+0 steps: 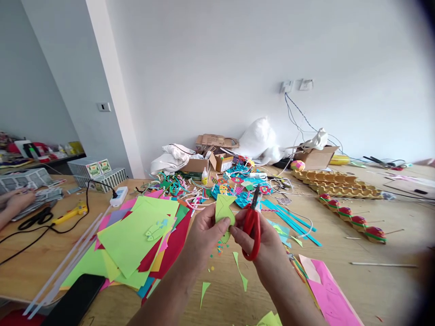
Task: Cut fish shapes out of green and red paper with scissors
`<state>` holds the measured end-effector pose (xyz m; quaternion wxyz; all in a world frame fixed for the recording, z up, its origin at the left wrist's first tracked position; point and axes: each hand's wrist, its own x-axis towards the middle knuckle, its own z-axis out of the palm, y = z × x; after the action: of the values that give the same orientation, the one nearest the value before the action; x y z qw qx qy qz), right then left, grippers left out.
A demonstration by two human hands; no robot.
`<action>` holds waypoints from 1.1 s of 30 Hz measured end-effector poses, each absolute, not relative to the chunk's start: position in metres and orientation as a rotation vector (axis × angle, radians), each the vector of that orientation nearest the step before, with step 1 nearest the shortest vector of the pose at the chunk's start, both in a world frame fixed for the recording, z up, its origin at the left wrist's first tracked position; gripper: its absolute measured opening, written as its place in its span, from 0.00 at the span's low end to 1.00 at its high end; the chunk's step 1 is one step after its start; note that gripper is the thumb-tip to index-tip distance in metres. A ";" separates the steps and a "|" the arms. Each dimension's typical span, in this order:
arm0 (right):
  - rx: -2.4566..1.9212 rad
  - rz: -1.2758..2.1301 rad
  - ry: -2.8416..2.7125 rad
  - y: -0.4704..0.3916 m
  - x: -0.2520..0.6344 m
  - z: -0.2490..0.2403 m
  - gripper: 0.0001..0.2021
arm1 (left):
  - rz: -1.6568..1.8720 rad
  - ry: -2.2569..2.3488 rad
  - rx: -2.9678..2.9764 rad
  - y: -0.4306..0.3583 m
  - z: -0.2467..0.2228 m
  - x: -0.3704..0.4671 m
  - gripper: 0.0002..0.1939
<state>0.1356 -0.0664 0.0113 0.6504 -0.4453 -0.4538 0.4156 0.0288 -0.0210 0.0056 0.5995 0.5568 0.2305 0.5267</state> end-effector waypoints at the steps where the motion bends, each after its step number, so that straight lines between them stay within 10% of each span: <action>1: -1.019 0.942 -1.018 -0.067 0.136 0.012 0.12 | 1.207 0.540 1.309 -0.020 0.005 0.028 0.05; 33: -1.298 0.863 -1.565 -0.083 0.152 -0.003 0.18 | 1.085 0.463 1.375 -0.019 0.007 0.019 0.07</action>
<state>0.1525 -0.0833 -0.0026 0.4498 -0.5248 -0.6329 0.3488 0.0191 -0.0191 0.0067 0.6172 0.5972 0.2013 0.4712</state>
